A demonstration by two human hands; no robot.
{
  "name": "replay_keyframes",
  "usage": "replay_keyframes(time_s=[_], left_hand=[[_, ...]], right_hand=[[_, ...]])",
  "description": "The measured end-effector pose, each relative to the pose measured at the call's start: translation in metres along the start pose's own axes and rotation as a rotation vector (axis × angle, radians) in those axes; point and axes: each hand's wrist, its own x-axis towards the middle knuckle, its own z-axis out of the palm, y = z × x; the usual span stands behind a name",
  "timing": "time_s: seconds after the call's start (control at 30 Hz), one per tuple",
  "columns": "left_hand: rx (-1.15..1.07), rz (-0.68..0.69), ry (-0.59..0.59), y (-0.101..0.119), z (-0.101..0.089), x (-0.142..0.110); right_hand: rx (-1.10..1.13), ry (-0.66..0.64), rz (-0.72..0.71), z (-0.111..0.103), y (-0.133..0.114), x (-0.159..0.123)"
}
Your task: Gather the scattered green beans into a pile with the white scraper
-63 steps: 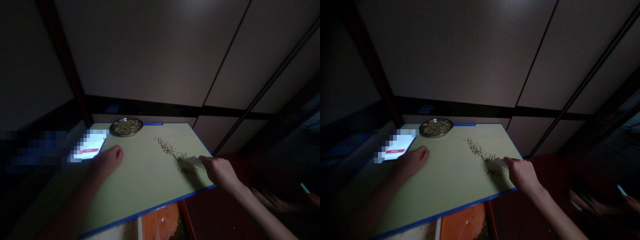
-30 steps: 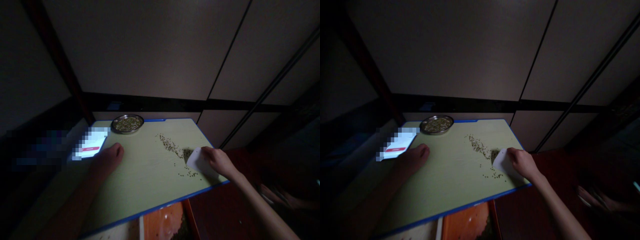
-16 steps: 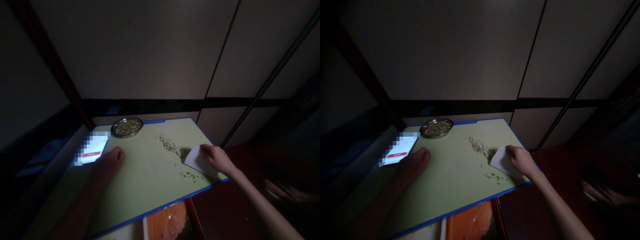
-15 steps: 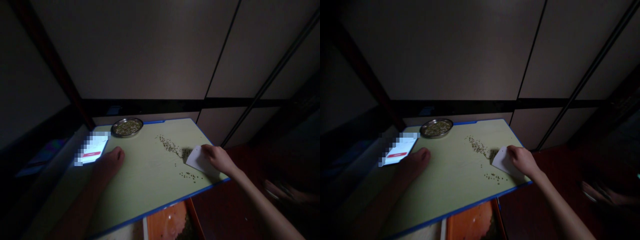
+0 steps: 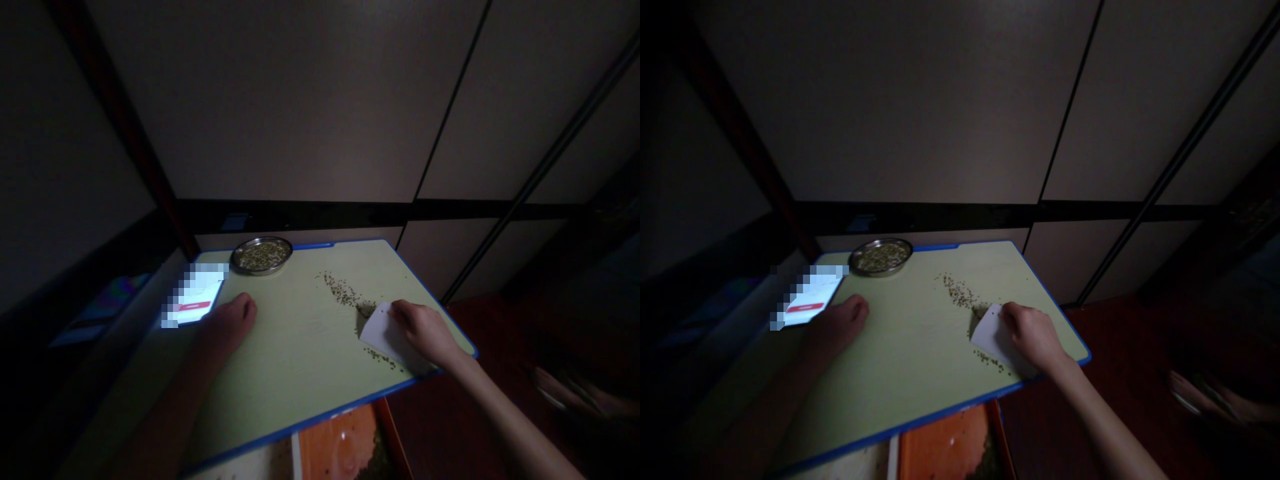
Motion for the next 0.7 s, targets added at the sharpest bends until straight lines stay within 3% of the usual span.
replay_keyframes(time_s=[0.27,0.53,0.7], left_hand=[[0.036,-0.002,0.017,0.006,-0.003,-0.006],[0.004,0.002,0.038,0.005,-0.001,-0.006],[0.023,0.010,0.037,0.004,0.001,-0.004]], right_hand=[[-0.087,0.099,0.003,0.000,-0.018,0.033],[-0.081,0.066,-0.143,0.009,-0.045,0.031],[0.017,0.131,-0.069,-0.007,-0.026,0.024]])
